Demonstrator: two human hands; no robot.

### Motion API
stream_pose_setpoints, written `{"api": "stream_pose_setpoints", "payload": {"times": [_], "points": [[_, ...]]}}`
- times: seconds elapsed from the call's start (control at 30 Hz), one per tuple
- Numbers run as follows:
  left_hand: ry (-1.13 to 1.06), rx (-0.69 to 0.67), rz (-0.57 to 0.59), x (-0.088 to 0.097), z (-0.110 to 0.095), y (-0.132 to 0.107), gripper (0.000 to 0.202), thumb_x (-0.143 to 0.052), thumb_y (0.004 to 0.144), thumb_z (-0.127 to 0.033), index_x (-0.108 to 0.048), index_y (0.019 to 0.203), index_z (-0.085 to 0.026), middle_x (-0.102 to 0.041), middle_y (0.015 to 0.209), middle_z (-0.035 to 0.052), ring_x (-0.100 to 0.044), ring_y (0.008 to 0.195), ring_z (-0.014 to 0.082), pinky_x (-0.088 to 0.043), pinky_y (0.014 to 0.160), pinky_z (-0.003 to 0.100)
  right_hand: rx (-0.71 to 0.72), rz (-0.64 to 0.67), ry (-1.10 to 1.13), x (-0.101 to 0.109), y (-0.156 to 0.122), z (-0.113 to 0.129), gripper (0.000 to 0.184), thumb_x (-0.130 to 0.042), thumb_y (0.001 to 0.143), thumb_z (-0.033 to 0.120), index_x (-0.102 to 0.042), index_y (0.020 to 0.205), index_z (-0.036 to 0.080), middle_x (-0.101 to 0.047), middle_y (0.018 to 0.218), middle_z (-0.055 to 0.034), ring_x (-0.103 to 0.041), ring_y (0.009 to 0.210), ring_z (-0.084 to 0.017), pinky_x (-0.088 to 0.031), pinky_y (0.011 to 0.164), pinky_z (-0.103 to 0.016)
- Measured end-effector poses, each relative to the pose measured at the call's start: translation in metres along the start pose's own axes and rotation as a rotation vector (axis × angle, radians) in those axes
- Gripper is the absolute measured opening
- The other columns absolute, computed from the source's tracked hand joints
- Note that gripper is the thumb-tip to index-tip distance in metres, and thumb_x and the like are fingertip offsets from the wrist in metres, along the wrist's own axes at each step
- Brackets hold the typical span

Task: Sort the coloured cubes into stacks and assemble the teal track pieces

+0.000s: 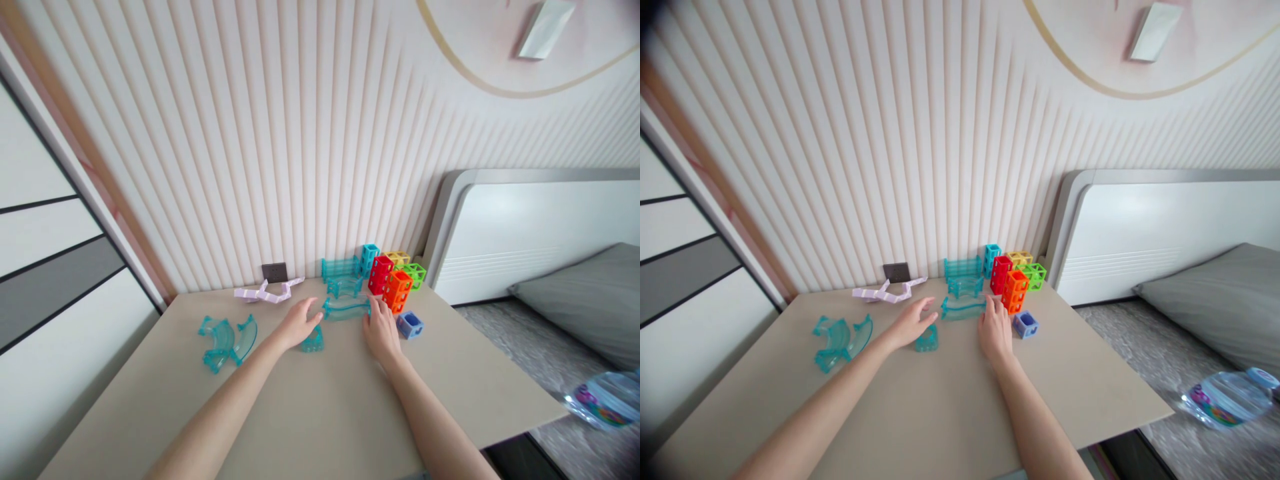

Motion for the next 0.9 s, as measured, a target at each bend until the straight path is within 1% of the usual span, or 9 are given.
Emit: {"api": "stream_pose_setpoints", "payload": {"times": [0.1,0.17,0.23,0.3,0.4,0.53,0.67,0.8,0.9], "points": [[0.035,-0.02,-0.019,0.012,0.003,-0.028,0.052,-0.063,0.086,-0.041,-0.056,0.132,-0.018,-0.06,0.139,0.0155,-0.056,0.13,0.0303,-0.039,0.113,0.047,0.177,-0.046,-0.025,0.007,0.0,0.016,0.049,-0.05,0.087,0.014,-0.054,0.136,0.021,-0.058,0.131,-0.0167,-0.056,0.117,-0.035,-0.048,0.097,-0.052],[0.034,-0.011,-0.024,0.016,0.008,-0.045,0.055,-0.065,0.085,-0.042,-0.054,0.135,-0.019,-0.059,0.141,0.0151,-0.055,0.131,0.03,-0.039,0.113,0.046,0.248,-0.05,-0.014,0.01,-0.001,0.029,0.043,-0.048,0.091,0.017,-0.056,0.134,0.02,-0.059,0.13,-0.0167,-0.055,0.118,-0.034,-0.048,0.098,-0.052],[-0.003,0.017,-0.026,0.015,0.014,-0.058,0.061,-0.068,0.083,-0.04,-0.051,0.138,-0.02,-0.057,0.142,0.0154,-0.056,0.13,0.0298,-0.041,0.112,0.046,0.308,-0.018,0.035,0.013,-0.003,0.042,0.038,-0.047,0.094,0.017,-0.059,0.129,0.02,-0.061,0.127,-0.0157,-0.056,0.117,-0.032,-0.048,0.099,-0.05],[-0.043,0.034,-0.036,0.012,0.02,-0.066,0.069,-0.073,0.079,-0.036,-0.048,0.141,-0.021,-0.057,0.142,0.0155,-0.056,0.129,0.0296,-0.041,0.112,0.047,0.38,0.027,0.103,0.014,-0.006,0.053,0.034,-0.046,0.095,0.016,-0.061,0.126,0.02,-0.063,0.124,-0.014,-0.058,0.114,-0.03,-0.049,0.099,-0.047],[-0.029,0.001,-0.062,0.005,0.029,-0.07,0.076,-0.076,0.075,-0.027,-0.046,0.144,-0.022,-0.06,0.138,0.014,-0.056,0.129,0.0291,-0.04,0.113,0.048,0.476,0.097,0.183,0.014,-0.011,0.063,0.031,-0.045,0.096,0.014,-0.064,0.12,0.021,-0.065,0.12,-0.0122,-0.061,0.109,-0.026,-0.051,0.096,-0.044],[0.065,-0.069,-0.074,-0.001,0.034,-0.069,0.072,-0.074,0.076,-0.019,-0.047,0.143,-0.024,-0.063,0.133,0.0122,-0.058,0.126,0.028,-0.041,0.112,0.049,0.551,0.176,0.223,0.012,-0.015,0.068,0.029,-0.046,0.097,0.013,-0.066,0.115,0.022,-0.069,0.113,-0.0109,-0.063,0.105,-0.025,-0.052,0.092,-0.042],[0.118,-0.096,-0.072,-0.002,0.033,-0.07,0.068,-0.072,0.076,-0.019,-0.049,0.14,-0.023,-0.062,0.133,0.013,-0.057,0.127,0.0286,-0.041,0.112,0.048,0.588,0.22,0.249,0.01,-0.016,0.069,0.028,-0.046,0.097,0.012,-0.067,0.111,0.023,-0.071,0.109,-0.0096,-0.065,0.101,-0.024,-0.053,0.089,-0.04],[0.098,-0.092,-0.075,-0.001,0.032,-0.072,0.071,-0.075,0.076,-0.023,-0.048,0.141,-0.024,-0.061,0.134,0.0133,-0.057,0.126,0.0302,-0.042,0.111,0.049,0.61,0.247,0.257,0.009,-0.017,0.069,0.027,-0.046,0.097,0.014,-0.068,0.109,0.023,-0.072,0.106,-0.0094,-0.066,0.098,-0.023,-0.053,0.087,-0.039],[0.099,-0.09,-0.08,-0.001,0.031,-0.073,0.069,-0.074,0.076,-0.023,-0.049,0.14,-0.024,-0.062,0.133,0.0132,-0.057,0.126,0.0305,-0.042,0.111,0.05,0.617,0.249,0.256,0.009,-0.017,0.068,0.027,-0.045,0.098,0.015,-0.069,0.107,0.023,-0.072,0.104,-0.0097,-0.066,0.096,-0.023,-0.053,0.085,-0.038]]}}
Point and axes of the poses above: each hand's wrist, its own y-axis towards the middle knuckle, its own x-axis out of the back of the hand, z = x × y, the point moved 1 cm from there along y, towards the middle knuckle
